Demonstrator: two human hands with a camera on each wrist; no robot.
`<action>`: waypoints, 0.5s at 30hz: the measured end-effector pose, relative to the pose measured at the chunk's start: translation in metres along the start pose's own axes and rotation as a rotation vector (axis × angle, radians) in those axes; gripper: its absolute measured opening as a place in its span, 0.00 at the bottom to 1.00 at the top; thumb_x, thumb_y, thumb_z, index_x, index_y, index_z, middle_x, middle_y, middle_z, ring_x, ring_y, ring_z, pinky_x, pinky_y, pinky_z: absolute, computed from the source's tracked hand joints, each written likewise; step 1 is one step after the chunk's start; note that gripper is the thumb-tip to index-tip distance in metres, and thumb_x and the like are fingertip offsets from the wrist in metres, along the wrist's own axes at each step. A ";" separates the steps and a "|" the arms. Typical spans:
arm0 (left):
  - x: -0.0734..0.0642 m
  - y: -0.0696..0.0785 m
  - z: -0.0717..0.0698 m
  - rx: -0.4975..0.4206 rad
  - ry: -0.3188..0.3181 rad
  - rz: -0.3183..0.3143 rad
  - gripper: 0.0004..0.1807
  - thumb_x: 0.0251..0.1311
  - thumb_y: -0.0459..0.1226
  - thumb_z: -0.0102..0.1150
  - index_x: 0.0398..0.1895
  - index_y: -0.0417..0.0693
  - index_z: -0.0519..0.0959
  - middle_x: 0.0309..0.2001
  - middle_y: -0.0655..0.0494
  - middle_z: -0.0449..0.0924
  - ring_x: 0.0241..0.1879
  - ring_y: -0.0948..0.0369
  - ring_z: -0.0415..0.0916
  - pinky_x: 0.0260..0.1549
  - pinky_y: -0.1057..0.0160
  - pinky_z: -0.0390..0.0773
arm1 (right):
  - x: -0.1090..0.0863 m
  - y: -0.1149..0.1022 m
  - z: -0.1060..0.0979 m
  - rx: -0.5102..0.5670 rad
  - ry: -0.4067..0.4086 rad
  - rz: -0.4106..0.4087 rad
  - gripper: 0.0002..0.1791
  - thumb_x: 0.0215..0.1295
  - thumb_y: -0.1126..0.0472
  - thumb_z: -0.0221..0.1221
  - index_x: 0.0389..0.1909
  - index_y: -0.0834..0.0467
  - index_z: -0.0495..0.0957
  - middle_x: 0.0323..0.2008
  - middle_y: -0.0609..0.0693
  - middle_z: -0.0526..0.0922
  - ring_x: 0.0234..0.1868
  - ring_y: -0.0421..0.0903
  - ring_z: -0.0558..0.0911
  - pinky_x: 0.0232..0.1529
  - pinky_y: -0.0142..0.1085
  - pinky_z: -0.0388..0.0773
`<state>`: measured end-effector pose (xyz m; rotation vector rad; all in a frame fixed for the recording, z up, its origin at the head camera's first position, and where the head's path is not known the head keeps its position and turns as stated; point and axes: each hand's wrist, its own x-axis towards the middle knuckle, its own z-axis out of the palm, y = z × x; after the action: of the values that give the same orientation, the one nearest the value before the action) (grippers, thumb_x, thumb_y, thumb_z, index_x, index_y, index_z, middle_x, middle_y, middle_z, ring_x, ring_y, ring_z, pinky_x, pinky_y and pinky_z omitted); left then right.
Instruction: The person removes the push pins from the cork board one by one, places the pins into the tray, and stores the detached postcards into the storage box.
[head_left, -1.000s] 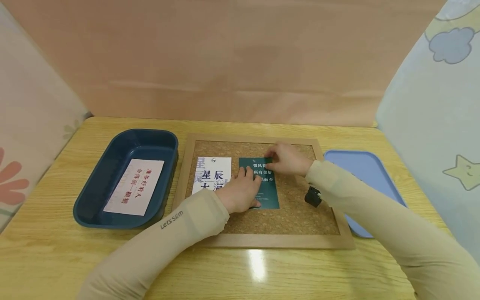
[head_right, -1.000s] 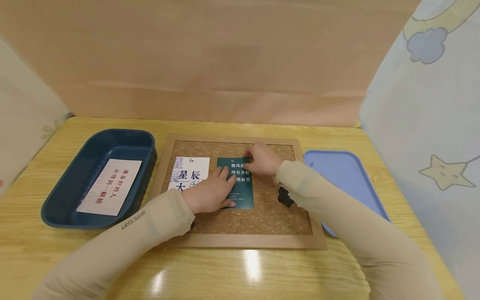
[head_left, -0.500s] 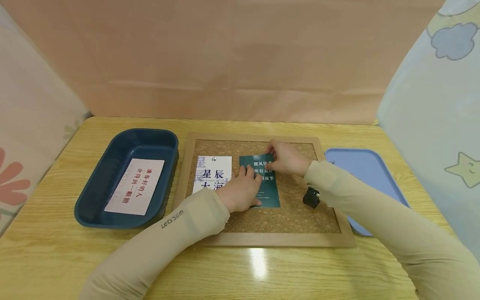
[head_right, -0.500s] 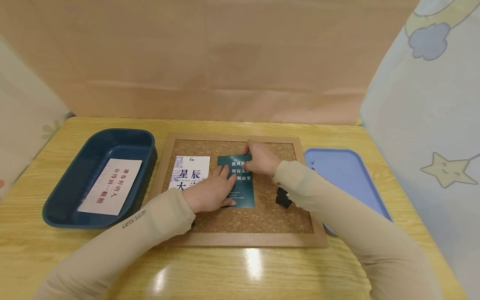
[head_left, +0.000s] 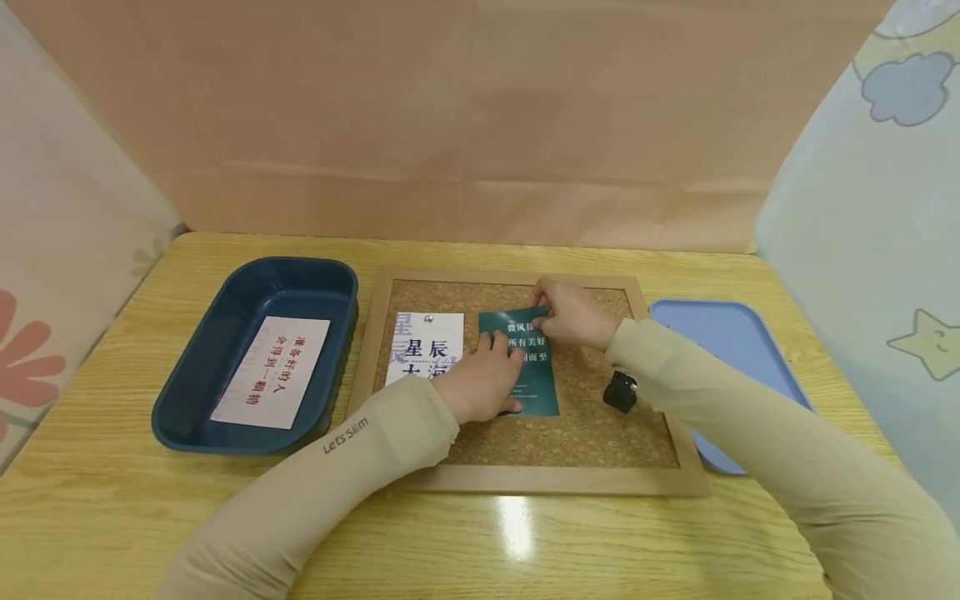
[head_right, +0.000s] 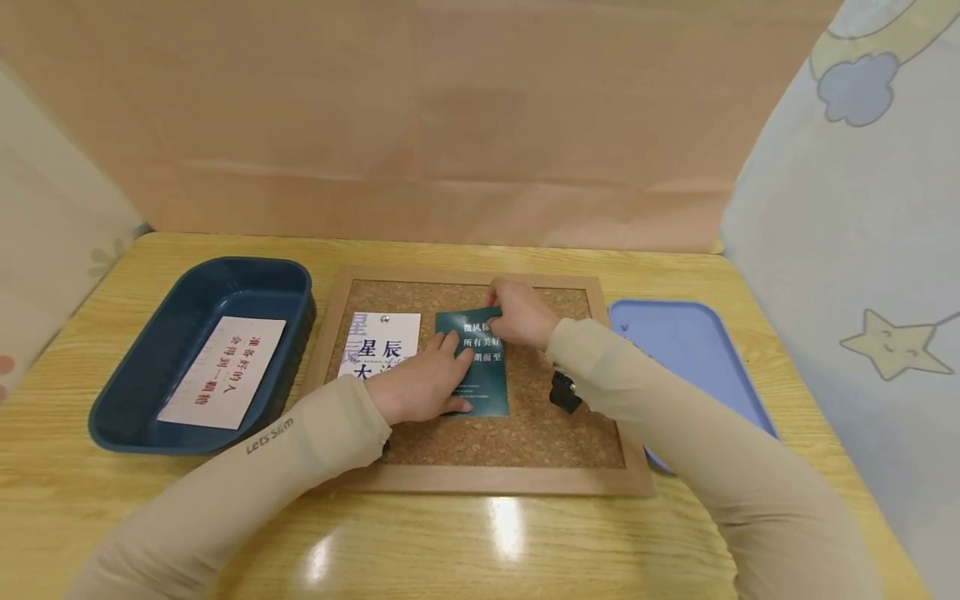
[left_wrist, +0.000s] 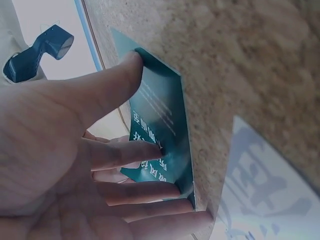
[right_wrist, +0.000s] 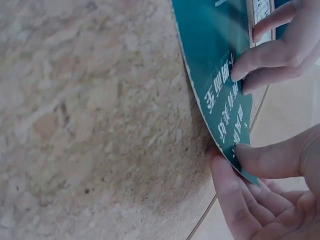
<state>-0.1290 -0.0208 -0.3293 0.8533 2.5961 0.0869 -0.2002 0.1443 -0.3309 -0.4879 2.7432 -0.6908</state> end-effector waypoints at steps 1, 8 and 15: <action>0.000 0.000 0.000 -0.003 0.000 -0.002 0.40 0.62 0.53 0.56 0.70 0.39 0.59 0.70 0.32 0.52 0.70 0.37 0.51 0.61 0.46 0.67 | 0.000 0.000 0.000 -0.002 0.000 -0.008 0.13 0.60 0.69 0.60 0.46 0.65 0.74 0.40 0.61 0.79 0.35 0.51 0.78 0.37 0.43 0.75; -0.001 -0.002 0.000 -0.038 0.001 -0.005 0.42 0.61 0.53 0.57 0.72 0.40 0.58 0.71 0.34 0.52 0.71 0.39 0.50 0.63 0.48 0.66 | 0.000 -0.001 0.002 -0.102 0.014 -0.060 0.14 0.60 0.70 0.59 0.47 0.65 0.80 0.39 0.60 0.83 0.32 0.50 0.79 0.35 0.43 0.76; -0.003 -0.006 0.002 -0.090 0.056 0.019 0.41 0.59 0.52 0.61 0.70 0.39 0.61 0.66 0.37 0.60 0.69 0.39 0.55 0.62 0.50 0.67 | 0.000 0.003 0.003 -0.030 0.021 -0.018 0.15 0.61 0.69 0.60 0.50 0.64 0.79 0.42 0.61 0.82 0.40 0.54 0.79 0.41 0.47 0.76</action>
<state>-0.1295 -0.0275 -0.3307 0.8549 2.6142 0.2345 -0.1997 0.1457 -0.3346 -0.5162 2.7757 -0.6631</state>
